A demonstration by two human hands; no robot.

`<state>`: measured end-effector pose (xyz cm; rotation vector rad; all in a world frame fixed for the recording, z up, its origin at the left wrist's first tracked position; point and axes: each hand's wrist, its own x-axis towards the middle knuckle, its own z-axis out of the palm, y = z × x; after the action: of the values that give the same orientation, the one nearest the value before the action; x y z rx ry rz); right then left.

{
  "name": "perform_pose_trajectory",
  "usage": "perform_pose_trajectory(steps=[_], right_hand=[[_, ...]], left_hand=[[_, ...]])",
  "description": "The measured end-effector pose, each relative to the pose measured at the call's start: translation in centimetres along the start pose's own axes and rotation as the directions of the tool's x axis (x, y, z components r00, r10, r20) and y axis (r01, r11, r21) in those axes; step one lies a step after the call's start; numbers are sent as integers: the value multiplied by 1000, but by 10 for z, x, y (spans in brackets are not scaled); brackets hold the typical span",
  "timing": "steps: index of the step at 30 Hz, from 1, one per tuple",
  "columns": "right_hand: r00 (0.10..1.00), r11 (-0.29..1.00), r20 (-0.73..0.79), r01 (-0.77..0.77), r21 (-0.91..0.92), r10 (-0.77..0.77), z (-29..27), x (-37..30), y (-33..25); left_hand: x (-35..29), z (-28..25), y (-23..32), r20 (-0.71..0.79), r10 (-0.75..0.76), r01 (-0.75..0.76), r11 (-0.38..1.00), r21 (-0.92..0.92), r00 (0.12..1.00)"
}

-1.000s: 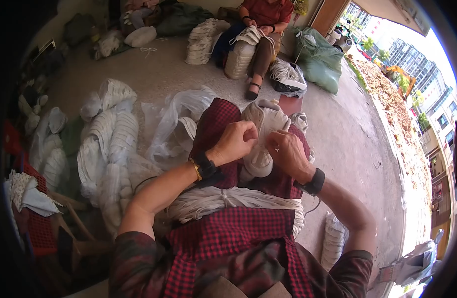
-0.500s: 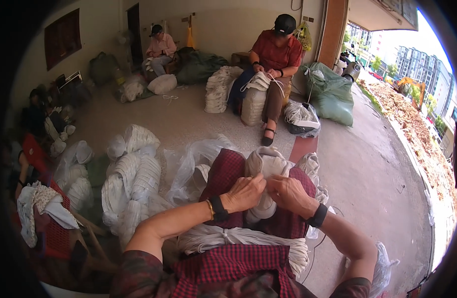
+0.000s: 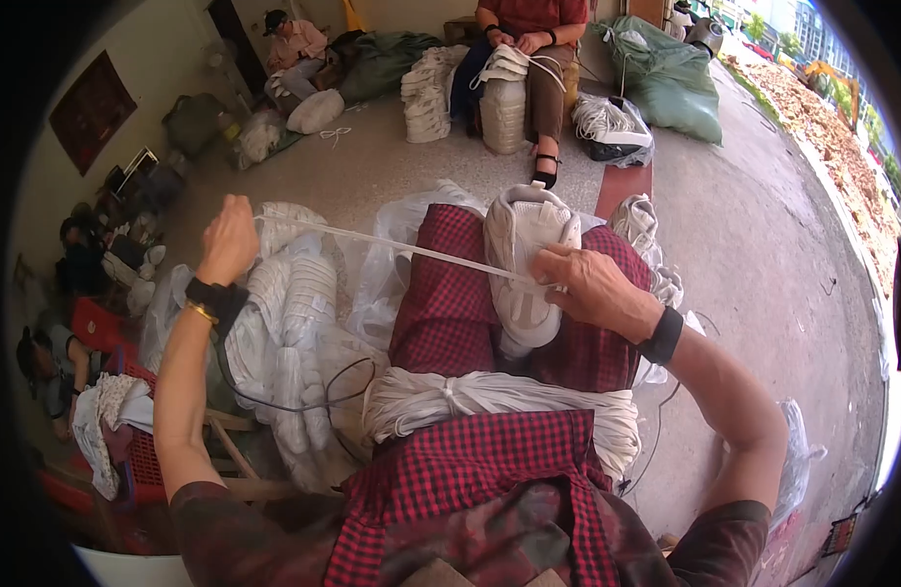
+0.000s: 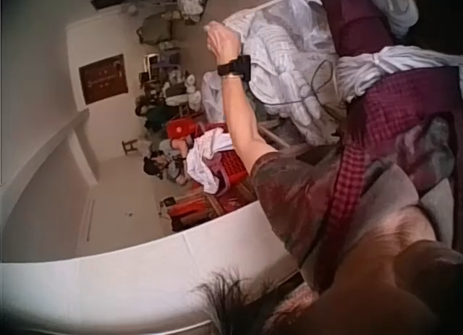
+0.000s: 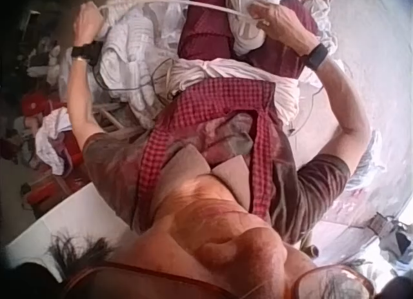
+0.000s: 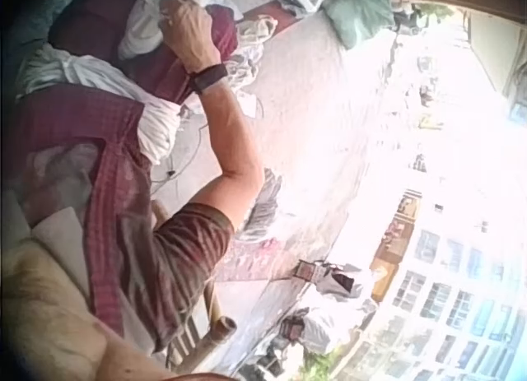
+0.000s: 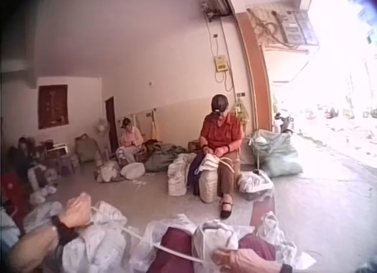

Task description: Insert and pull laces through the eyelets of a white shoe during manufacturing.

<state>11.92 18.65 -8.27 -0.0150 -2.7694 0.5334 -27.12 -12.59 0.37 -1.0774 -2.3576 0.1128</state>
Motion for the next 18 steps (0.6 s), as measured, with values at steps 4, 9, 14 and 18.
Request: perform_pose_trajectory(steps=[4, 9, 14, 18], right_hand=[[998, 997, -20, 53, 65, -52, 4, 4, -1], [1000, 1000, 3, -8, -22, 8, 3, -4, -6], [992, 989, -36, -127, -79, 125, -9, -13, -14], [961, 966, -97, -253, 57, 258, -17, -17, -16]], left_hand=[[-15, -66, -240, -103, -591, 591, 746, 305, 800], [-10, -61, -229, -166, -516, 542, 789, 289, 840], [8, 11, 10, -222, -74, -55, 849, -526, 972], [-9, 3, 186, -106, 167, -168, 419, -892, 980]])
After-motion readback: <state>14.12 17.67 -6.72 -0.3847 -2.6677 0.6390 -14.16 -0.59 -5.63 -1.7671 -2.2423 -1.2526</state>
